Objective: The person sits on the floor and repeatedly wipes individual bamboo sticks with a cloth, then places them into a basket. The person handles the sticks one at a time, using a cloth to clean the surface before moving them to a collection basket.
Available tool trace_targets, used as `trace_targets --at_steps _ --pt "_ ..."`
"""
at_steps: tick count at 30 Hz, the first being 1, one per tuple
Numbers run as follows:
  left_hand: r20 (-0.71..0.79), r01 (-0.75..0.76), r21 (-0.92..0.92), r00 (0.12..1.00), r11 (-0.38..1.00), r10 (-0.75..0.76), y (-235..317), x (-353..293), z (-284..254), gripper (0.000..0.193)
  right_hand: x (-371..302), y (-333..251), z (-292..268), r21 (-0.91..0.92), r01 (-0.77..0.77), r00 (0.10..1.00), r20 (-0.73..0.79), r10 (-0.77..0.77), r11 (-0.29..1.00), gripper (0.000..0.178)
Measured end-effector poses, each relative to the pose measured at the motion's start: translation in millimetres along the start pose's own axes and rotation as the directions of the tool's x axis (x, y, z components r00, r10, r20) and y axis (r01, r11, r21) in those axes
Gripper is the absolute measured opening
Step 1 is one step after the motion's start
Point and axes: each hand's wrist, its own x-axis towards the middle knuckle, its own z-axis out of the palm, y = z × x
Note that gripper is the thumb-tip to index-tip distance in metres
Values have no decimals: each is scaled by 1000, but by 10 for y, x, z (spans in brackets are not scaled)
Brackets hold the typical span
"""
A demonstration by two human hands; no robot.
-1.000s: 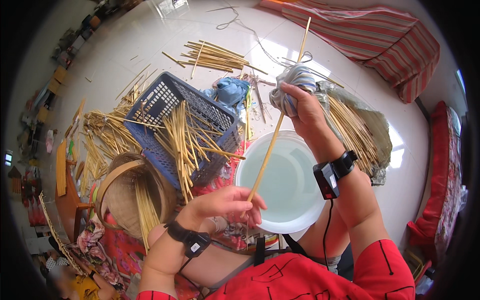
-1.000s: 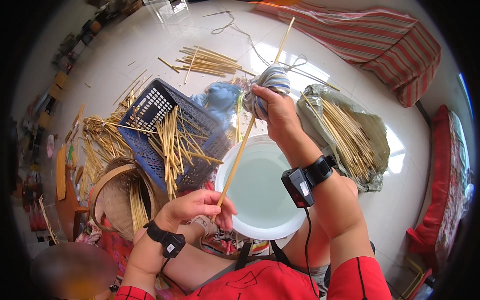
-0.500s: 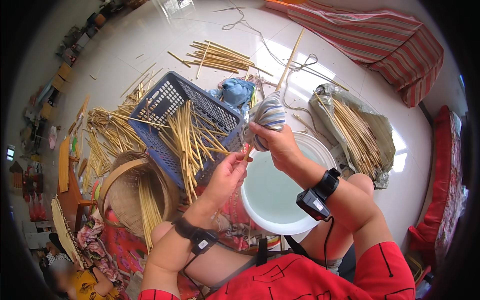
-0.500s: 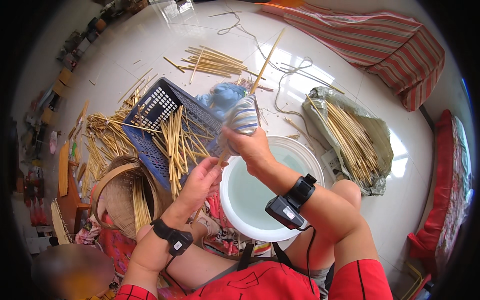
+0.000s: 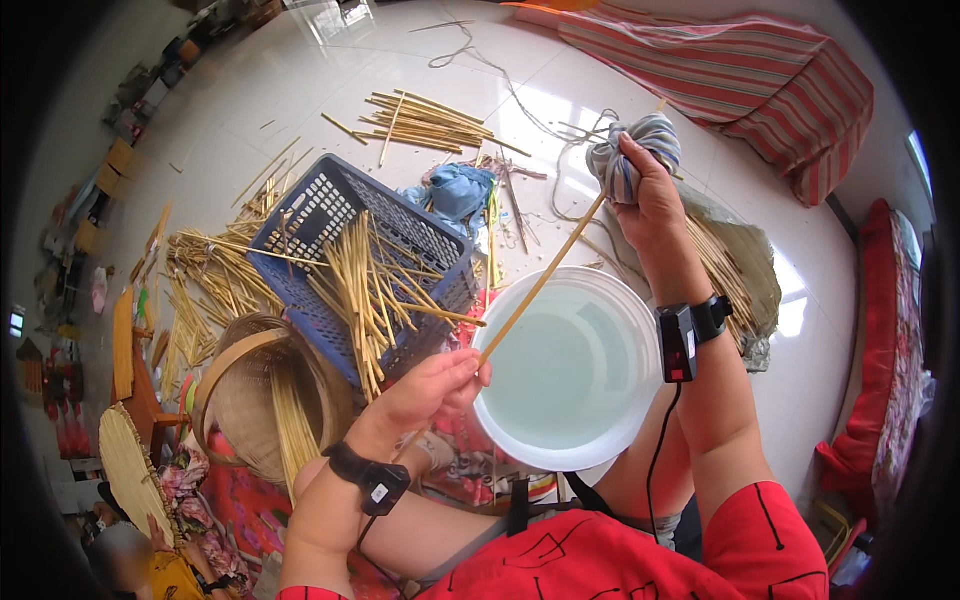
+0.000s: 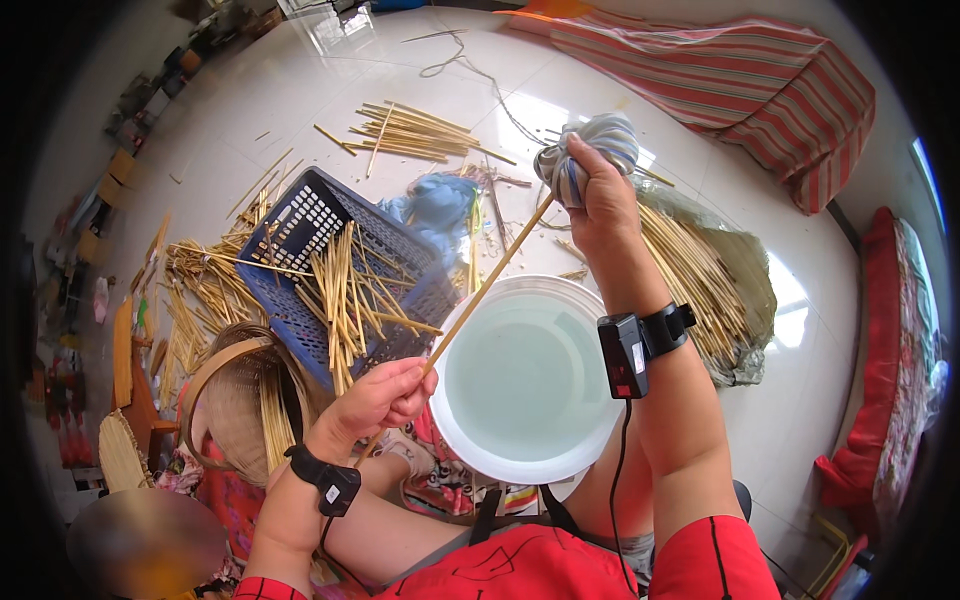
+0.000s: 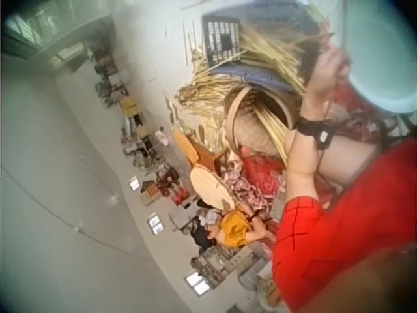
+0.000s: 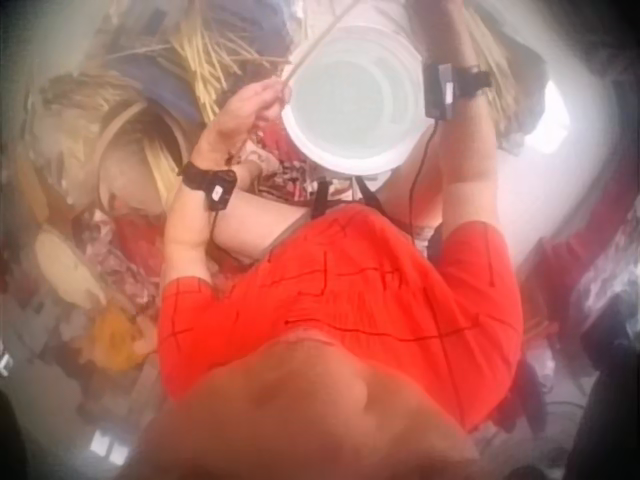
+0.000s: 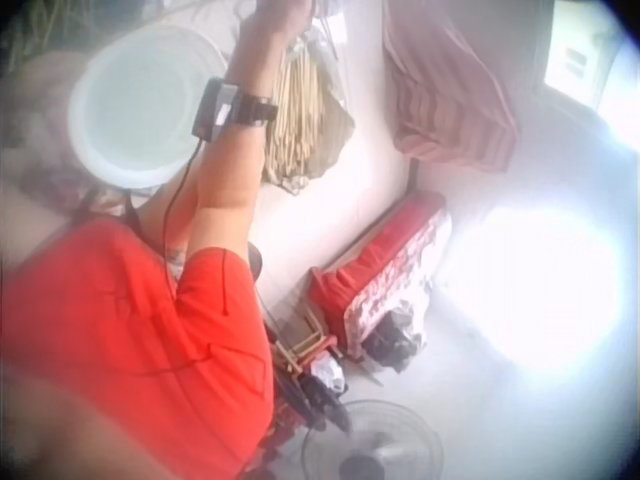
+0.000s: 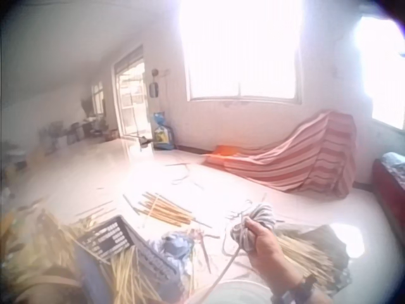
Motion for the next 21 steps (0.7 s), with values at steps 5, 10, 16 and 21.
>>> trace_targets --at_steps 5,10,16,21 --pt "114 49 -53 993 997 -42 -59 25 12 24 21 49 -44 65 -9 998 71 4 998 27" --pt "156 62 -100 987 993 -46 -133 35 12 25 -109 109 57 38 -12 995 95 9 999 26" --pt "161 45 -149 987 988 -21 -171 81 46 25 -418 475 148 -90 -46 962 265 68 995 28" --pt "43 -64 -189 996 980 74 -147 127 1 24 -952 826 204 -343 -191 906 298 300 920 33"
